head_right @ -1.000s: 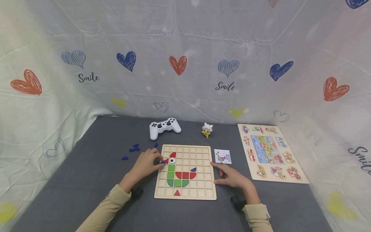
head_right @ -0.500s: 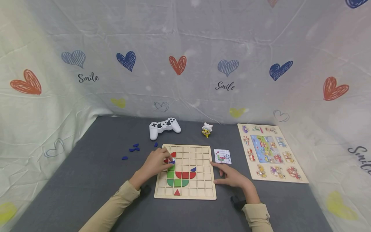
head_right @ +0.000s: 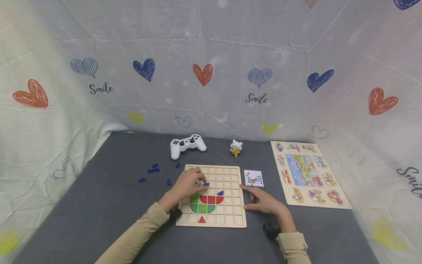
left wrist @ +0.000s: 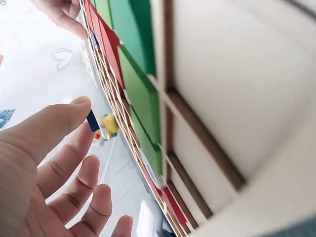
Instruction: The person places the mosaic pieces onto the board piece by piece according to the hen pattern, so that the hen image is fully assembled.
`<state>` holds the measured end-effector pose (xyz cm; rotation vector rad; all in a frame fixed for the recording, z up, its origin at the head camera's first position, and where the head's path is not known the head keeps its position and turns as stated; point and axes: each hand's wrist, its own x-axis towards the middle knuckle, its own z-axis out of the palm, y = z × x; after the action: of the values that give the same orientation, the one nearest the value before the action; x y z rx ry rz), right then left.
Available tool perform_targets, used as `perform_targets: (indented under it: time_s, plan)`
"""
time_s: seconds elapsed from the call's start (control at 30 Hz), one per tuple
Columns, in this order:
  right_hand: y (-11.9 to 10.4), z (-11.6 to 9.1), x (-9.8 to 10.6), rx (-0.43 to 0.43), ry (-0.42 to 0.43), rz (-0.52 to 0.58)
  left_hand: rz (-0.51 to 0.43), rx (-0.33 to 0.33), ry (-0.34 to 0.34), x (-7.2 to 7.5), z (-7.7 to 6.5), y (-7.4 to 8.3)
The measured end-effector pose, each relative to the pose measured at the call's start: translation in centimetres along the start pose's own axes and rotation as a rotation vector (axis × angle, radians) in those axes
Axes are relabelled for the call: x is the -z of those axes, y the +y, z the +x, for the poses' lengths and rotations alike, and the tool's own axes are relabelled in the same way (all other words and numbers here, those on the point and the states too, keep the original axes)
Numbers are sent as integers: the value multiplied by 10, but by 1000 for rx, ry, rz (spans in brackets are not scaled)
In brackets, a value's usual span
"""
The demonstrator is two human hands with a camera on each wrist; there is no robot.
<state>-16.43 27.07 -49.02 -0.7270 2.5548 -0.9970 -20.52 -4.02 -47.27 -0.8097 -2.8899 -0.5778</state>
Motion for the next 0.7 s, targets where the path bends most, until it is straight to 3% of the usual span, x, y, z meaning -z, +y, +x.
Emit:
perform_targets:
  time_s: [0.7]
  plan:
    - [1, 1, 1, 12, -11, -4, 44, -32, -107, -10, 34, 32]
